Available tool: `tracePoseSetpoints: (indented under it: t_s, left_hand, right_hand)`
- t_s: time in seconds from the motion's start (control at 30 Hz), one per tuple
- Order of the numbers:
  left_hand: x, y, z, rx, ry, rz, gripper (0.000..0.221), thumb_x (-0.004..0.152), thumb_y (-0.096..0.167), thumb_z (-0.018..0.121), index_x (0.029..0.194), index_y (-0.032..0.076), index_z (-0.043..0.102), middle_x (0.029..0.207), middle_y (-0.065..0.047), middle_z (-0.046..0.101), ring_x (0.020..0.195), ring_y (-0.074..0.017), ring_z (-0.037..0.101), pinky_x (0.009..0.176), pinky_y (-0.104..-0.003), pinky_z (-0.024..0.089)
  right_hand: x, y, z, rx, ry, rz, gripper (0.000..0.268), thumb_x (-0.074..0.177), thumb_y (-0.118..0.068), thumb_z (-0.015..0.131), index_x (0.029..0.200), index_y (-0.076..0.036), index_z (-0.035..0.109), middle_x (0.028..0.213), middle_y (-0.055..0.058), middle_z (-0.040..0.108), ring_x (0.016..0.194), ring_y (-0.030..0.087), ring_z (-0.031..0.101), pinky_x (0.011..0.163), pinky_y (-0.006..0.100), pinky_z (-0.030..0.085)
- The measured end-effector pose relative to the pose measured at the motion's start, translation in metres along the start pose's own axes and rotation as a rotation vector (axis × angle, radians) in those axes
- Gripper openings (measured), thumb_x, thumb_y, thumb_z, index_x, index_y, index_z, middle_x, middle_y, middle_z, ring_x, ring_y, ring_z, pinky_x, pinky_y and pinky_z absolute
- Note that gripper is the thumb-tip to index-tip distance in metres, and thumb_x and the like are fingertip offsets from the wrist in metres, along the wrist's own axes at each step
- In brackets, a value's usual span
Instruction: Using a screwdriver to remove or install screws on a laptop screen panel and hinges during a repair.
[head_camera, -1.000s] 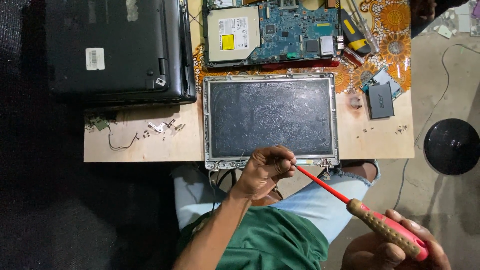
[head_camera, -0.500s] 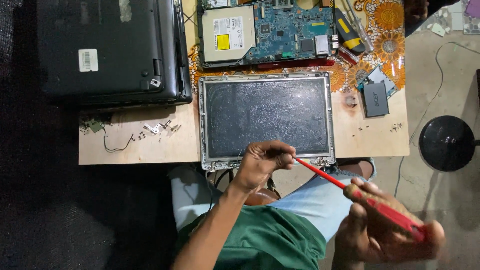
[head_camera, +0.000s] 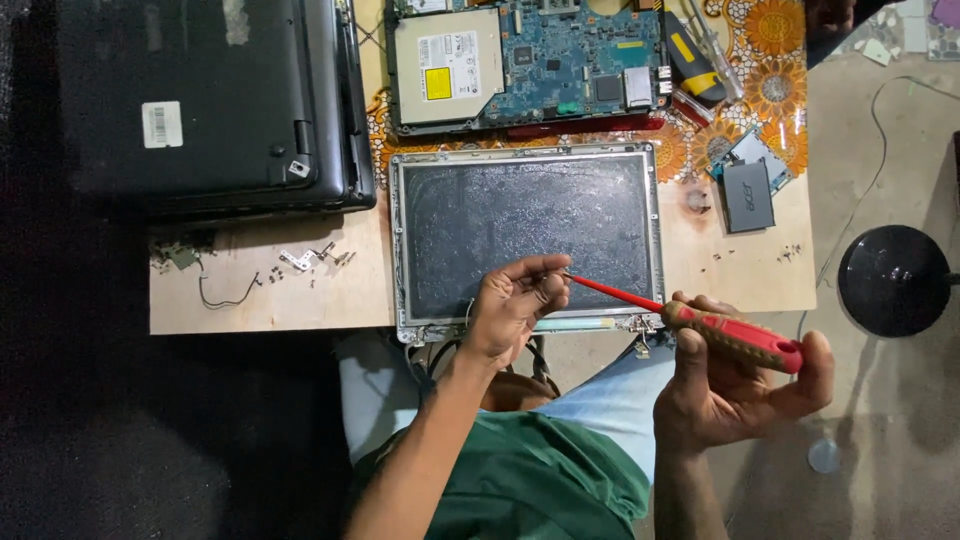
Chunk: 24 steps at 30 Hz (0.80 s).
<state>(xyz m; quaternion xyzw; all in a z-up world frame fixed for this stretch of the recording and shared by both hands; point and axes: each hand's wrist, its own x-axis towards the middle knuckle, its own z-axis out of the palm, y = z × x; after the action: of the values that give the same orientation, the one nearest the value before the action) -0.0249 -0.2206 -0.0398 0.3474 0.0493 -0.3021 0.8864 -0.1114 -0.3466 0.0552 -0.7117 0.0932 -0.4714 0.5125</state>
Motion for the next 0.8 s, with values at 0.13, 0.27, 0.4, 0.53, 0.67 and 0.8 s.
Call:
tracePoseSetpoints:
  t_s: [0.13, 0.27, 0.4, 0.53, 0.67, 0.8]
  left_hand:
    - [0.003, -0.002, -0.008, -0.045, -0.053, 0.016, 0.018, 0.087, 0.0, 0.069, 0.105, -0.001, 0.07, 0.09, -0.014, 0.07, 0.081, -0.0173, 0.069, 0.075, -0.025, 0.062]
    - [0.004, -0.003, -0.012, -0.122, -0.054, -0.002, 0.016, 0.086, -0.002, 0.07, 0.102, -0.001, 0.071, 0.091, -0.014, 0.071, 0.081, -0.0188, 0.069, 0.074, -0.025, 0.062]
    - [0.002, 0.0, -0.008, -0.065, -0.072, 0.01, 0.016, 0.088, 0.0, 0.069, 0.104, -0.001, 0.07, 0.093, -0.013, 0.07, 0.081, -0.0173, 0.068, 0.074, -0.024, 0.061]
    - [-0.001, -0.001, -0.003, 0.126, -0.079, 0.027, 0.018, 0.088, 0.004, 0.07, 0.105, -0.001, 0.071, 0.092, -0.013, 0.072, 0.077, -0.0164, 0.068, 0.071, -0.026, 0.062]
    - [-0.016, 0.021, 0.024, 0.247, -0.189, -0.068, 0.014, 0.088, 0.008, 0.071, 0.101, 0.004, 0.072, 0.088, -0.012, 0.073, 0.072, -0.0155, 0.068, 0.064, -0.025, 0.061]
    - [-0.033, 0.022, 0.048, 0.253, -0.33, -0.225, 0.012, 0.08, 0.006, 0.078, 0.087, 0.004, 0.069, 0.076, -0.01, 0.071, 0.061, -0.0137, 0.066, 0.056, -0.023, 0.059]
  right_hand:
    - [0.004, -0.004, 0.004, -0.029, -0.015, -0.013, 0.063, 0.097, 0.014, 0.055, 0.141, -0.018, 0.024, 0.132, 0.028, 0.035, 0.091, 0.048, 0.058, 0.091, 0.063, 0.057]
    - [-0.004, 0.004, -0.003, 0.04, 0.001, 0.012, 0.069, 0.096, 0.019, 0.053, 0.144, -0.021, 0.025, 0.12, 0.035, 0.043, 0.094, 0.047, 0.056, 0.093, 0.066, 0.056]
    - [-0.006, 0.007, -0.009, 0.018, 0.104, 0.013, 0.068, 0.095, 0.018, 0.051, 0.145, -0.021, 0.026, 0.103, 0.038, 0.05, 0.085, 0.046, 0.056, 0.091, 0.063, 0.056]
    - [0.005, 0.006, -0.035, 0.207, 0.399, 0.175, 0.05, 0.084, 0.012, 0.046, 0.126, -0.016, 0.043, 0.108, 0.017, 0.056, 0.08, 0.032, 0.058, 0.073, 0.04, 0.055]
    - [0.015, -0.01, -0.071, 0.295, 0.219, 0.243, 0.021, 0.097, -0.019, 0.041, 0.117, -0.021, 0.048, 0.099, 0.005, 0.046, 0.074, 0.015, 0.048, 0.049, 0.023, 0.039]
    - [0.024, -0.029, -0.07, -0.239, -0.355, 0.336, 0.003, 0.083, -0.009, 0.06, 0.083, -0.006, 0.06, 0.064, 0.006, 0.055, 0.052, 0.012, 0.048, 0.052, 0.023, 0.038]
